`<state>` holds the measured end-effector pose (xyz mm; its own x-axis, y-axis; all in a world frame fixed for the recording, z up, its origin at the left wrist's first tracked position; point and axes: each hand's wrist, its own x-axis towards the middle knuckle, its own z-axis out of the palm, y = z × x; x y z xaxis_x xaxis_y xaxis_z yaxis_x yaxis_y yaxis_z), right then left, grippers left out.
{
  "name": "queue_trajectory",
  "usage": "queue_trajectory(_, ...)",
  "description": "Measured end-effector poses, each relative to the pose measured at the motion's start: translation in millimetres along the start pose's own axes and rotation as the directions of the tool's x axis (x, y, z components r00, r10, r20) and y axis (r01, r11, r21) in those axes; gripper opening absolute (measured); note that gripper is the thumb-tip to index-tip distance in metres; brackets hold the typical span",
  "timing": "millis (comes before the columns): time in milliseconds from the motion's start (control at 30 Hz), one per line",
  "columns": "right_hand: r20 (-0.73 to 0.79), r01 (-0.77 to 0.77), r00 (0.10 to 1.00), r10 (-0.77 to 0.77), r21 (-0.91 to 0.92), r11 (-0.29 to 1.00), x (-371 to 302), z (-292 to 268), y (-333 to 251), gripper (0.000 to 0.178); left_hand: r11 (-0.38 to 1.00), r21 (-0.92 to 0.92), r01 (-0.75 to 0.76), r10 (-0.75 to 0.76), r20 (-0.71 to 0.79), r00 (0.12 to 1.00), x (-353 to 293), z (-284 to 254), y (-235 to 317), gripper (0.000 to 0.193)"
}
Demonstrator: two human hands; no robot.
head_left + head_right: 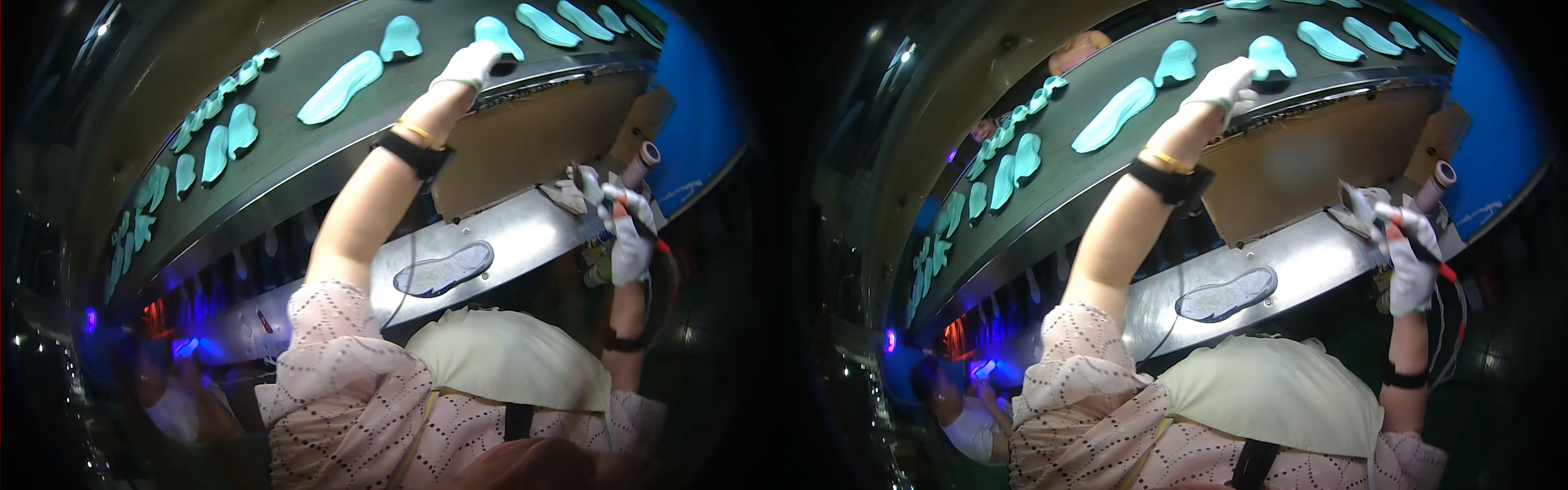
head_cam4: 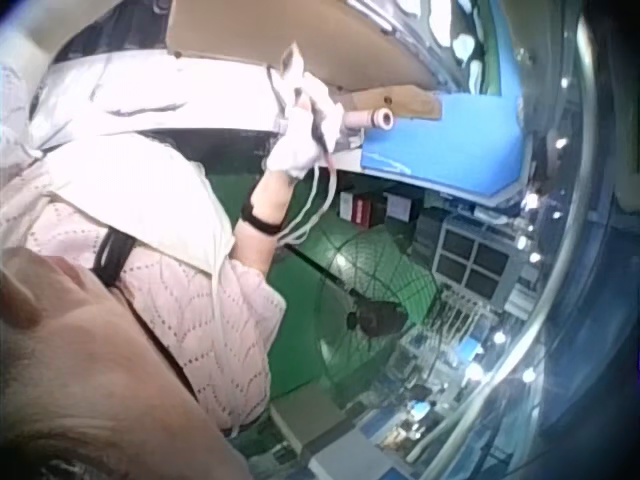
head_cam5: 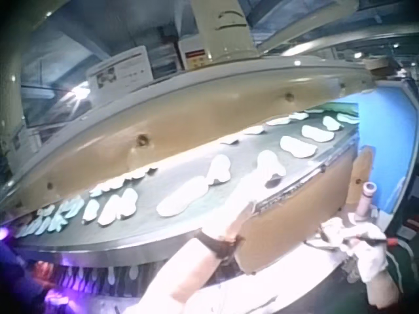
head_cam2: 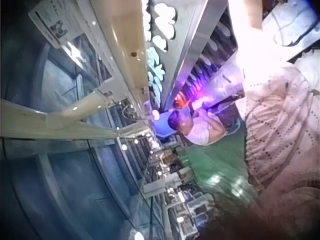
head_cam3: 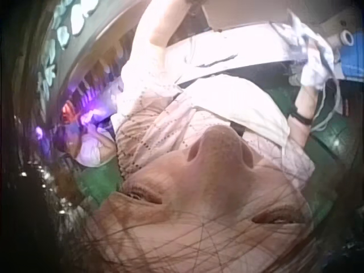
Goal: Applying liquid adhesive or primer to the inner surface of cyan-colored shoe soles using a handheld brush.
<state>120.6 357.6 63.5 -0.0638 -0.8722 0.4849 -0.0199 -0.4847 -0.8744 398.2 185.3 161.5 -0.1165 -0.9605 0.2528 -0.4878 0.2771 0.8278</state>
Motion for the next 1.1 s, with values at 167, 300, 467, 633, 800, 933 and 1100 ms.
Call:
queue_trajectory(167, -0.098, -0.205, 0.969, 0.228, 0.201, 0.958, -17, -12, 28, 0.013, 0.168, 0.982, -0.090, -0.132, 0.113, 0.985, -67, -108, 5, 0.044)
queue_trajectory(300, -0.032, -0.264, 0.959, 0.280, 0.245, 0.933, -8, 8, 36, 0.012, 0.390, 0.916, 0.092, -0.332, 0.047, 0.942, -85, -191, -74, 0.048)
queue_trajectory(467, 0.121, -0.310, 0.950, 0.288, 0.256, 0.916, -2, 39, 30, 0.013, 0.098, 0.950, 0.297, -0.541, -0.199, 0.817, -108, -242, -87, 0.049)
queue_trajectory(633, 0.150, -0.300, 0.950, 0.275, 0.178, 0.937, 2, 48, 27, 0.014, 0.158, 0.951, 0.267, -0.375, -0.192, 0.907, -58, -196, -41, 0.053)
queue_trajectory(800, 0.204, -0.332, 0.938, 0.282, 0.283, 0.900, -3, 59, 19, 0.013, 0.496, 0.868, 0.027, -0.218, 0.095, 0.971, -12, -115, -31, 0.069)
queue_trajectory(933, 0.176, -0.375, 0.924, 0.340, 0.237, 0.896, -12, 37, 28, 0.015, 0.358, 0.934, 0.000, -0.273, 0.104, 0.956, 3, -111, -43, 0.044)
queue_trajectory(1100, 0.119, -0.473, 0.879, 0.461, 0.333, 0.816, -13, 17, 48, 0.017, 0.867, 0.494, 0.060, -0.219, 0.271, 0.937, -75, -144, -23, 0.030)
